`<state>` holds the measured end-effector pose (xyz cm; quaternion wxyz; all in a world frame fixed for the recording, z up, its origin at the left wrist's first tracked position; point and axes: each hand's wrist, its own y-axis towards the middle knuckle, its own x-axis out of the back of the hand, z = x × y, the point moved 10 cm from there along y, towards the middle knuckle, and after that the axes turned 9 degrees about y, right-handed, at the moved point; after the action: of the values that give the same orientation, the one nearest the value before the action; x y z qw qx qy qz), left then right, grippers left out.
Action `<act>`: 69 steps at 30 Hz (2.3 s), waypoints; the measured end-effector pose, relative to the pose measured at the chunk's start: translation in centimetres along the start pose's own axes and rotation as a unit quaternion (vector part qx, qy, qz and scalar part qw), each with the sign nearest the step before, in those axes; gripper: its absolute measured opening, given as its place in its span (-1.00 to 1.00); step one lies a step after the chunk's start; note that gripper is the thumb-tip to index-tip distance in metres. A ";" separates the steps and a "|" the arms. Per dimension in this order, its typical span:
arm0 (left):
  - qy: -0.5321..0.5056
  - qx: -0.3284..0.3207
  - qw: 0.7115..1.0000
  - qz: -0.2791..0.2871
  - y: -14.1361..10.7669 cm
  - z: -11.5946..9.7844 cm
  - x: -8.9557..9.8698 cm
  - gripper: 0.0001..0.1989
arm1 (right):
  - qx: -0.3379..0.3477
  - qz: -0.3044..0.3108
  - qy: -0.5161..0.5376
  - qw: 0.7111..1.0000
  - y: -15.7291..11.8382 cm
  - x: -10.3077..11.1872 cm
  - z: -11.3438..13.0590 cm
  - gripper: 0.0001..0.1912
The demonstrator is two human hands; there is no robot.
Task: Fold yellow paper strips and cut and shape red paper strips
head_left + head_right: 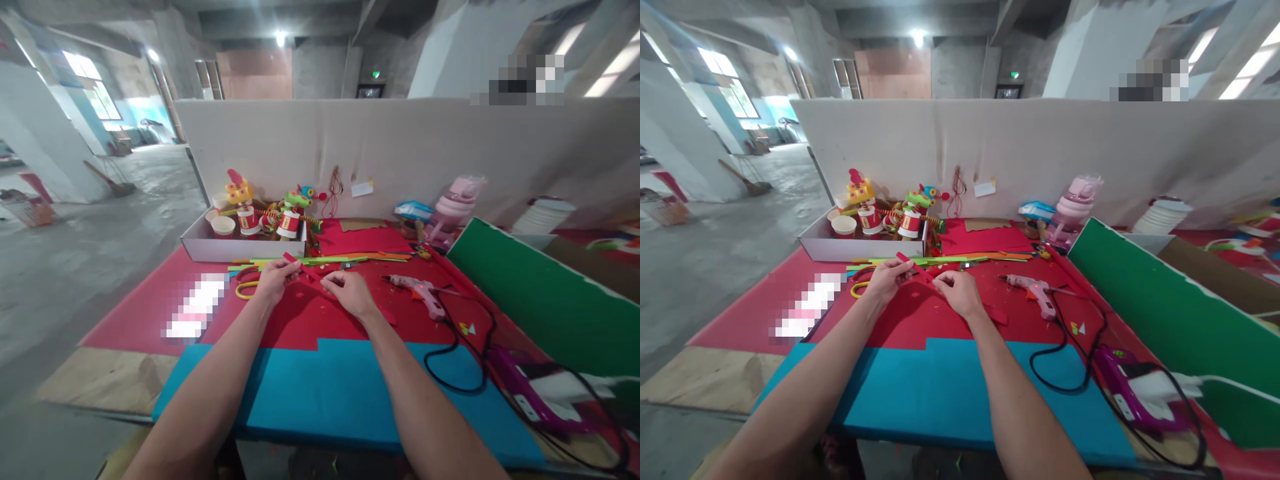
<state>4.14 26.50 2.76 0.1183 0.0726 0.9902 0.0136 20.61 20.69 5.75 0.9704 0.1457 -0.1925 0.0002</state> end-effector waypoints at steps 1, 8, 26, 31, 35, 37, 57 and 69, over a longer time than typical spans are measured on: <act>-0.002 -0.001 1.000 -0.005 0.0 -0.2 0.3 -0.70 | 0.000 0.000 -0.002 1.000 0.0 0.0 0.0 -0.79; -0.031 -0.017 0.998 -0.049 0.5 -0.9 2.0 -0.73 | 0.017 0.013 -0.001 1.000 0.0 -0.4 0.3 -0.79; 0.072 -0.038 0.995 0.062 -1.6 0.2 -4.4 -0.74 | 0.069 -0.062 -0.001 0.996 -0.4 0.8 2.2 -0.82; 0.030 -0.029 0.999 0.018 -0.9 -0.1 -2.7 -0.73 | 0.053 -0.062 -0.016 0.997 -0.1 1.0 1.5 -0.87; 0.015 -0.012 1.000 0.005 -0.7 0.1 -2.1 -0.74 | 0.056 -0.055 -0.030 0.996 -0.1 1.1 1.5 -0.87; 0.009 -0.011 1.000 0.005 -0.7 0.2 -2.1 -0.74 | 0.058 -0.053 -0.036 0.996 -0.1 1.0 1.6 -0.88; 0.066 0.007 0.996 0.055 -1.6 1.5 -4.2 -0.69 | 0.077 -0.063 -0.049 0.994 -0.3 0.8 1.7 -0.83; -0.015 0.000 1.000 -0.004 -0.1 0.1 -0.6 -0.72 | 0.065 -0.047 -0.046 0.996 -0.2 0.3 1.7 -0.86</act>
<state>4.76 26.35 2.77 0.1329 0.0689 0.9887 0.0115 20.31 19.96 7.31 0.9480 0.2172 -0.2294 -0.0397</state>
